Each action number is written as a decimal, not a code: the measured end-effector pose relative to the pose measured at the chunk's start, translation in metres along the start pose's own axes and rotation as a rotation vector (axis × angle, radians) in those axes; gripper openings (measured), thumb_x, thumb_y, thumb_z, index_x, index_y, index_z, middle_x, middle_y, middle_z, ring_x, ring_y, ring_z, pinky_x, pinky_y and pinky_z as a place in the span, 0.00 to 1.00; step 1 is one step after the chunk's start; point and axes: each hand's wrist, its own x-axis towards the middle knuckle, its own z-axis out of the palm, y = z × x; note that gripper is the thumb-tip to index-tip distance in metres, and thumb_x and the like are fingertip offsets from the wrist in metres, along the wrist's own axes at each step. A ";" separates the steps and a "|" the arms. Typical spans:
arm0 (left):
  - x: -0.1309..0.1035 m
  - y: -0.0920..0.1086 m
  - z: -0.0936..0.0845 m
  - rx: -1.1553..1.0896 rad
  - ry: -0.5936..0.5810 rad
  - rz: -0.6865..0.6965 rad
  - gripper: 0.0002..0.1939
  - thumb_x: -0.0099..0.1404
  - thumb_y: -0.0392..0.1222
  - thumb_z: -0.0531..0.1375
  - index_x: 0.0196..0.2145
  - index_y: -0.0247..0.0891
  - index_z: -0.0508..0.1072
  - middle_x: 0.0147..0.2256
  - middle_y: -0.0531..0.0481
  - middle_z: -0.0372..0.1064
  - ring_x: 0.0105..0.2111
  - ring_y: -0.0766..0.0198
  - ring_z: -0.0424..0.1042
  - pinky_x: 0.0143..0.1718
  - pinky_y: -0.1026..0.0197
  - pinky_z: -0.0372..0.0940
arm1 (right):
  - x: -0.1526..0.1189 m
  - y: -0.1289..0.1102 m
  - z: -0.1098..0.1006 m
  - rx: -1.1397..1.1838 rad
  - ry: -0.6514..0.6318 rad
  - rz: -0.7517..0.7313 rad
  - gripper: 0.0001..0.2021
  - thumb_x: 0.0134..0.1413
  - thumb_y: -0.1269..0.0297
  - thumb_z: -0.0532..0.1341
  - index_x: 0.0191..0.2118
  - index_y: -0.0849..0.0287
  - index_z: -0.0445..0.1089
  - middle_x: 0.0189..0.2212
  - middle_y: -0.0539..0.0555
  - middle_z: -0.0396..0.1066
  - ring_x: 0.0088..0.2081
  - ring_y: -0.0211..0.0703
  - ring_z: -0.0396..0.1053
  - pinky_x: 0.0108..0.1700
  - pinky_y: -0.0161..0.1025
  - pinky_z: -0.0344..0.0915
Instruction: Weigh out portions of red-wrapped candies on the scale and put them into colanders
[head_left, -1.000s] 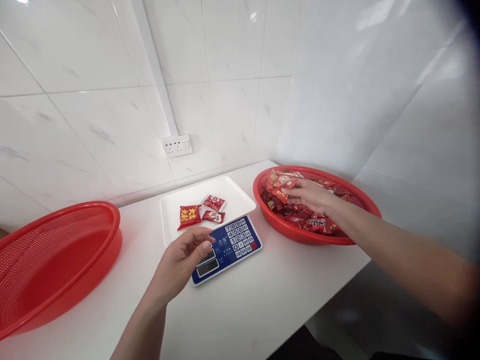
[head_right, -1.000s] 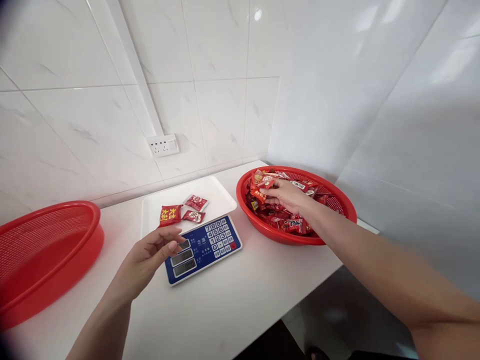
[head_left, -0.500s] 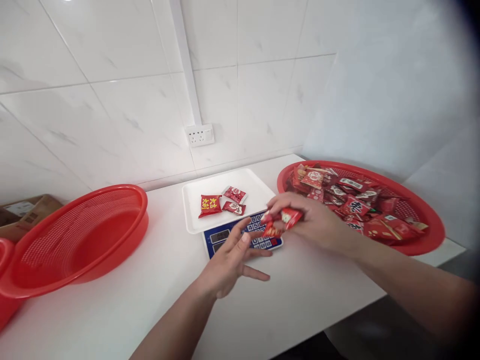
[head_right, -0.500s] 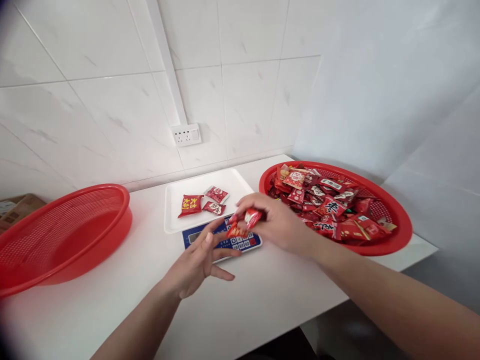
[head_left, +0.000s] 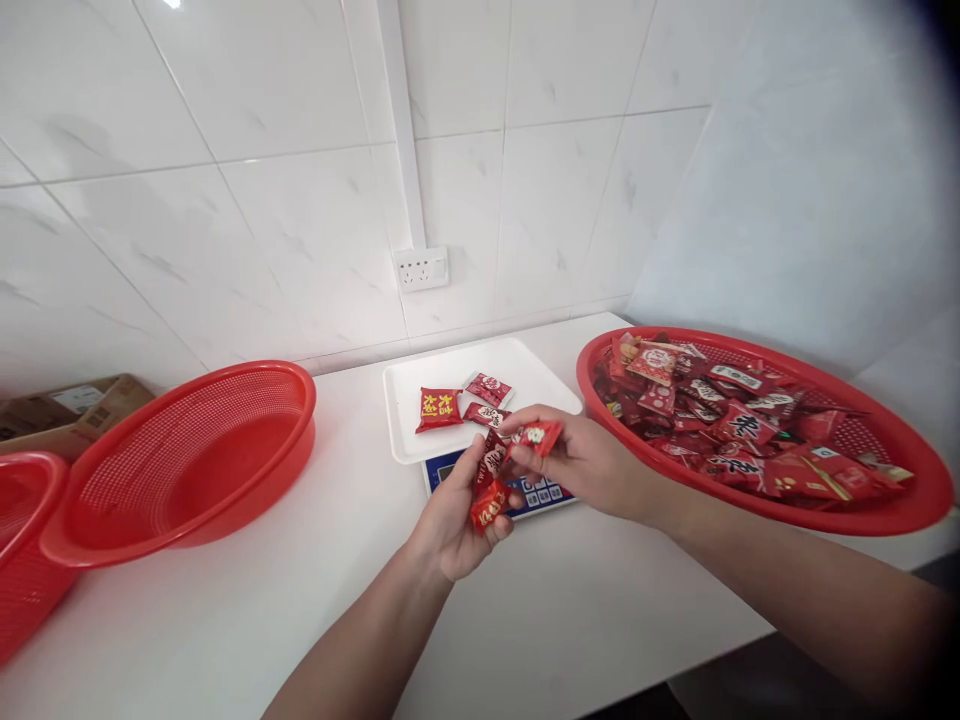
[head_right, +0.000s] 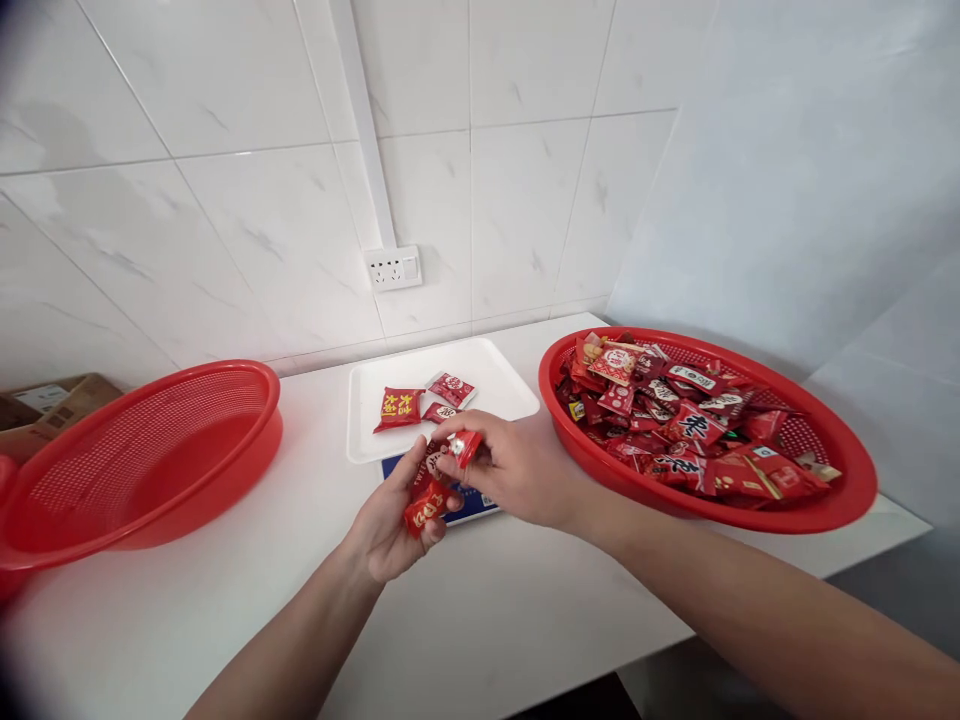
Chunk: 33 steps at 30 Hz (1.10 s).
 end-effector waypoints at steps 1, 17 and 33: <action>0.000 0.002 -0.001 -0.033 -0.011 0.010 0.18 0.66 0.52 0.52 0.36 0.34 0.71 0.27 0.51 0.68 0.19 0.72 0.67 0.11 0.74 0.61 | 0.003 0.000 -0.001 0.069 0.036 0.053 0.13 0.54 0.55 0.59 0.43 0.54 0.66 0.33 0.51 0.72 0.34 0.43 0.73 0.37 0.41 0.71; -0.024 0.047 -0.008 -0.151 0.037 0.385 0.16 0.69 0.47 0.48 0.35 0.34 0.68 0.27 0.50 0.66 0.17 0.76 0.57 0.11 0.76 0.52 | 0.081 0.032 -0.004 0.659 0.286 0.296 0.09 0.59 0.58 0.56 0.43 0.55 0.64 0.48 0.54 0.64 0.34 0.35 0.73 0.36 0.32 0.73; -0.037 0.064 -0.014 -0.117 0.043 0.551 0.15 0.68 0.47 0.50 0.42 0.35 0.69 0.27 0.52 0.64 0.17 0.76 0.57 0.12 0.76 0.53 | 0.065 0.043 0.001 -0.283 0.101 0.238 0.22 0.45 0.55 0.65 0.46 0.54 0.65 0.29 0.49 0.71 0.32 0.44 0.68 0.33 0.38 0.61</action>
